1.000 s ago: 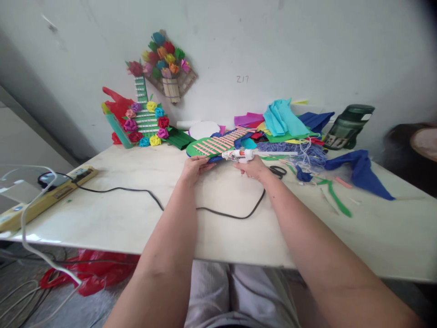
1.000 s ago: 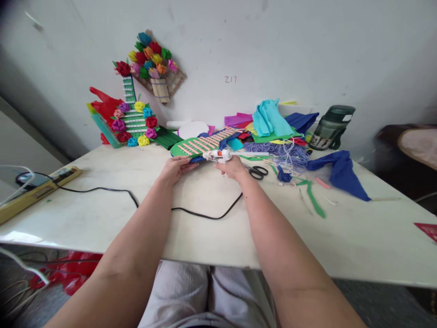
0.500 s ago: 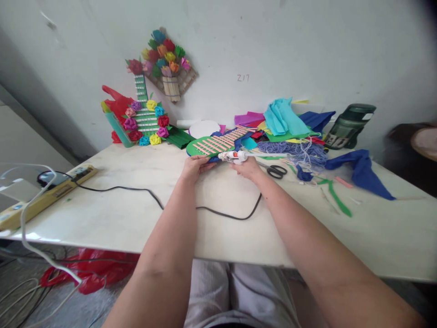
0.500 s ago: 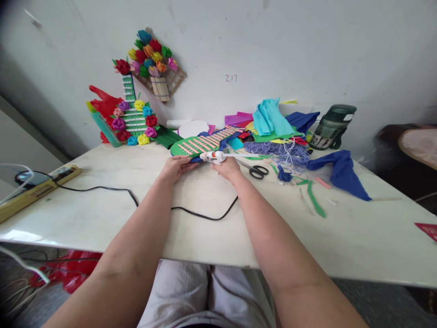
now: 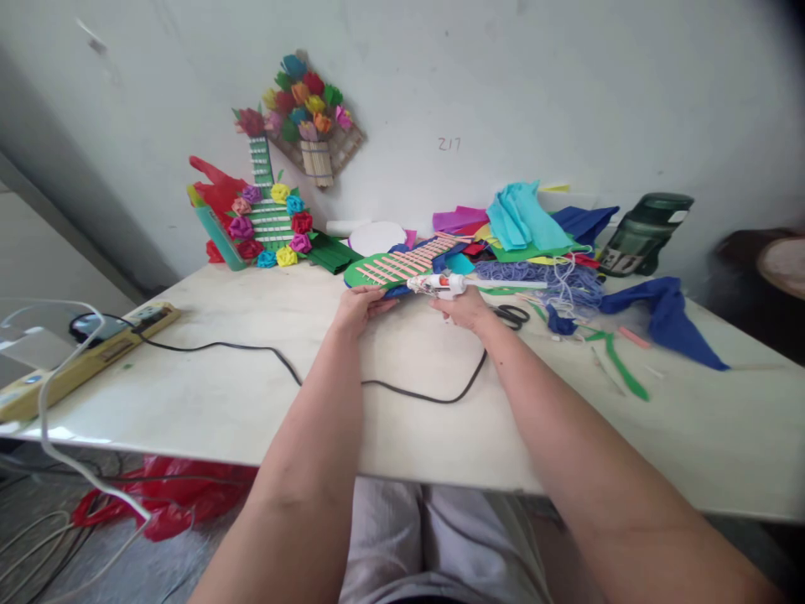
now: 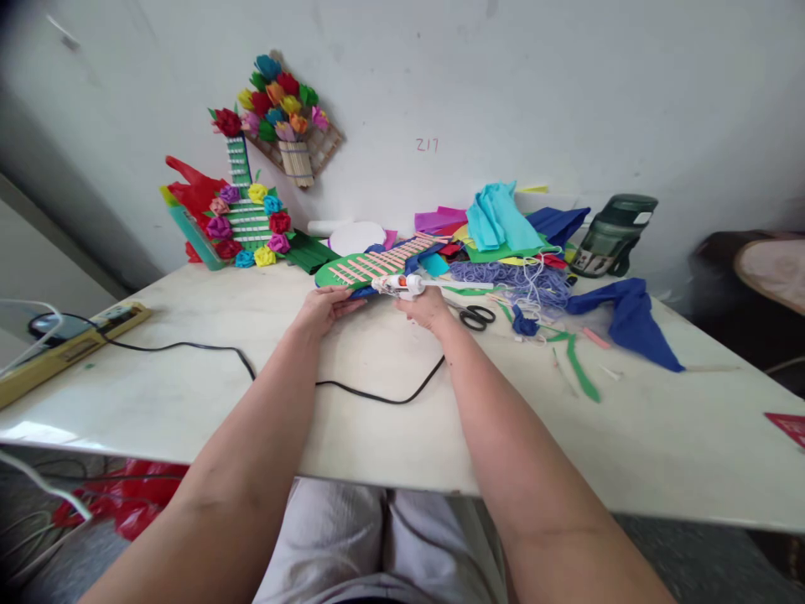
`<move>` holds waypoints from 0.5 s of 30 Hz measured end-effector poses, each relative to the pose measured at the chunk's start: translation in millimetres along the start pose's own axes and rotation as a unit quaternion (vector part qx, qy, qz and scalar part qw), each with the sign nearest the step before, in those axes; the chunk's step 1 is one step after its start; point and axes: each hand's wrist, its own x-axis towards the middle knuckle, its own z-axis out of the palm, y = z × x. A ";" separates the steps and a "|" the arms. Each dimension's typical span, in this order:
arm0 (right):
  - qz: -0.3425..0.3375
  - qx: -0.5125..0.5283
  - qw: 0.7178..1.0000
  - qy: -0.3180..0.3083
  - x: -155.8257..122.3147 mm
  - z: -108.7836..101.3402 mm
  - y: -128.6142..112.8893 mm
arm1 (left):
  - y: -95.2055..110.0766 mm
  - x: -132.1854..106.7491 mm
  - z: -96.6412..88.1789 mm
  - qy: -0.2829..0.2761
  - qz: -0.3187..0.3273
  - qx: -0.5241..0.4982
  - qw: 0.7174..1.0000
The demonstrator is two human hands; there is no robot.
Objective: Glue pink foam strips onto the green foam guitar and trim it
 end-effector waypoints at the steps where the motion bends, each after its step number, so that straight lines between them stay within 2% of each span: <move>1: -0.004 -0.002 1.000 -0.009 -0.3 0.8 -0.4 | -0.5 0.7 -0.4 -0.003 0.001 -0.001 1.000; 4: -0.010 -0.030 0.999 -0.024 2.6 7.2 3.3 | -2.0 2.5 -1.3 -0.010 0.003 -0.004 1.000; 8: -0.018 -0.064 0.998 0.001 9.5 13.7 11.6 | -2.7 3.4 -1.6 -0.009 -0.002 -0.004 1.000; 11: -0.004 -0.039 0.999 0.008 10.5 9.1 13.1 | -1.9 3.5 -2.2 -0.007 -0.003 -0.010 1.000; 15: 0.006 0.014 1.000 -0.012 6.8 -2.7 10.2 | -0.3 3.4 -3.9 -0.013 -0.002 -0.014 1.000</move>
